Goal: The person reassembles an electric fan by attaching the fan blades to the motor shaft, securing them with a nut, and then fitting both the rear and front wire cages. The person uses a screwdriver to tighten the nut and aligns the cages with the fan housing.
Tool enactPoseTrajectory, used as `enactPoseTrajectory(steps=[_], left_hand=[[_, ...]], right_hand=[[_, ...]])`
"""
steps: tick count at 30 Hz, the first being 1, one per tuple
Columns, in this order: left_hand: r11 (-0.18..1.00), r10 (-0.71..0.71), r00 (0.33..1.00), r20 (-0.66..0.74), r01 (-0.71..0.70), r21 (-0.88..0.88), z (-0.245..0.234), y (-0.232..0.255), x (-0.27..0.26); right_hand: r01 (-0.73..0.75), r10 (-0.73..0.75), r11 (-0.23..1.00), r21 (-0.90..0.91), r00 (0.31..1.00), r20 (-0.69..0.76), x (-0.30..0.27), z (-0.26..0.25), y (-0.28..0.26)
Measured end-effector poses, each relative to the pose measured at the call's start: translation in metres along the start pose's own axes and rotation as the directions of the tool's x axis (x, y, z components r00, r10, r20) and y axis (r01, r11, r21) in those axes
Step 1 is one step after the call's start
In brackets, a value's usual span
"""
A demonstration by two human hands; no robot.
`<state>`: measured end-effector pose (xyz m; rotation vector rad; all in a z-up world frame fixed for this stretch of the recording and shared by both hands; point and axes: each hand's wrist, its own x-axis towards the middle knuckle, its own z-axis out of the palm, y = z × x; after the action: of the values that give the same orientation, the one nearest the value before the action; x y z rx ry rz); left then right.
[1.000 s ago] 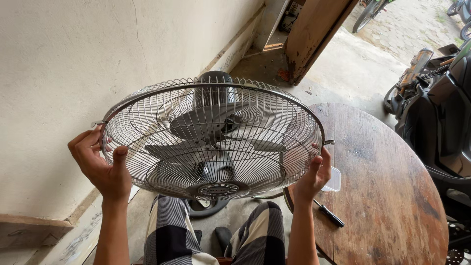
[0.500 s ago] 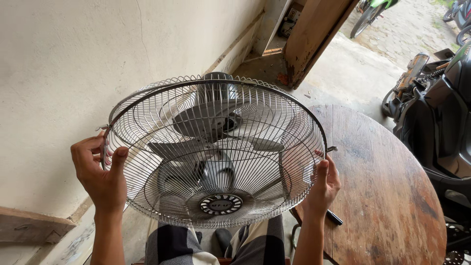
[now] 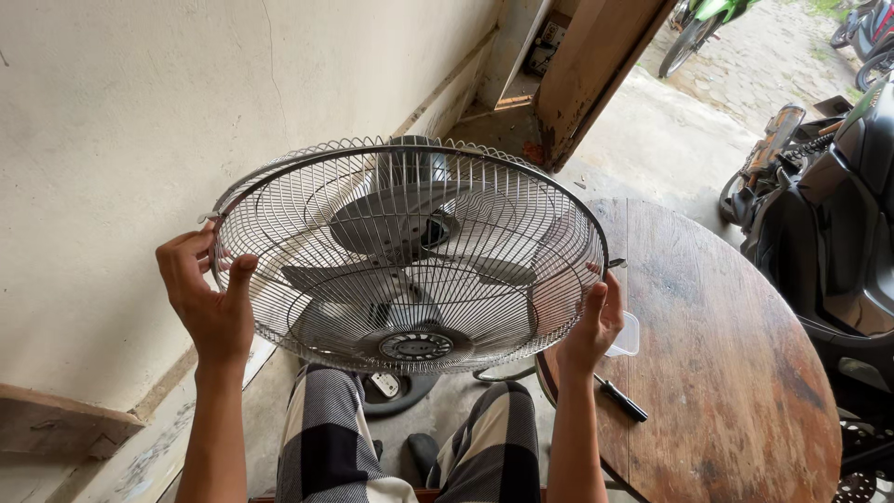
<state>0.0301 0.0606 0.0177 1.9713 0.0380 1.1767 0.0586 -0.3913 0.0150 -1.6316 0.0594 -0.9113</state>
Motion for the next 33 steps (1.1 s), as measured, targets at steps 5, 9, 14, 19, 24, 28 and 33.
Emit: enactPoseTrajectory(steps=[5,9,14,19,24,28,33], left_hand=[[1.000,0.022,1.000,-0.002,-0.022,0.013,0.006,-0.010,0.003],[0.997,0.048,0.999,0.000,-0.048,0.060,0.011,-0.012,0.004],[0.998,0.063,0.998,-0.020,-0.062,0.030,0.018,-0.011,0.002],[0.998,0.061,0.998,-0.029,-0.060,0.019,0.022,-0.014,0.003],[0.997,0.062,0.998,-0.029,-0.060,0.050,0.017,-0.023,0.006],[0.991,0.101,0.994,-0.042,-0.096,0.094,0.013,-0.030,0.009],[0.985,0.091,0.996,0.005,-0.091,0.146,0.019,-0.030,0.015]], right_hand=[[0.052,-0.052,0.998,0.040,0.999,-0.002,-0.003,0.011,0.009],[0.069,-0.071,0.997,-0.038,0.996,-0.058,0.002,0.018,0.019],[0.135,-0.132,0.990,0.042,0.989,-0.065,0.006,0.023,0.026],[0.141,-0.139,0.989,0.033,0.988,-0.062,0.005,0.026,0.027],[0.096,-0.096,0.995,0.026,0.995,-0.001,-0.002,0.028,0.025],[0.072,-0.074,0.992,0.104,0.997,0.015,-0.008,0.035,0.025],[0.085,-0.084,0.996,0.036,0.996,-0.027,-0.002,0.036,0.022]])
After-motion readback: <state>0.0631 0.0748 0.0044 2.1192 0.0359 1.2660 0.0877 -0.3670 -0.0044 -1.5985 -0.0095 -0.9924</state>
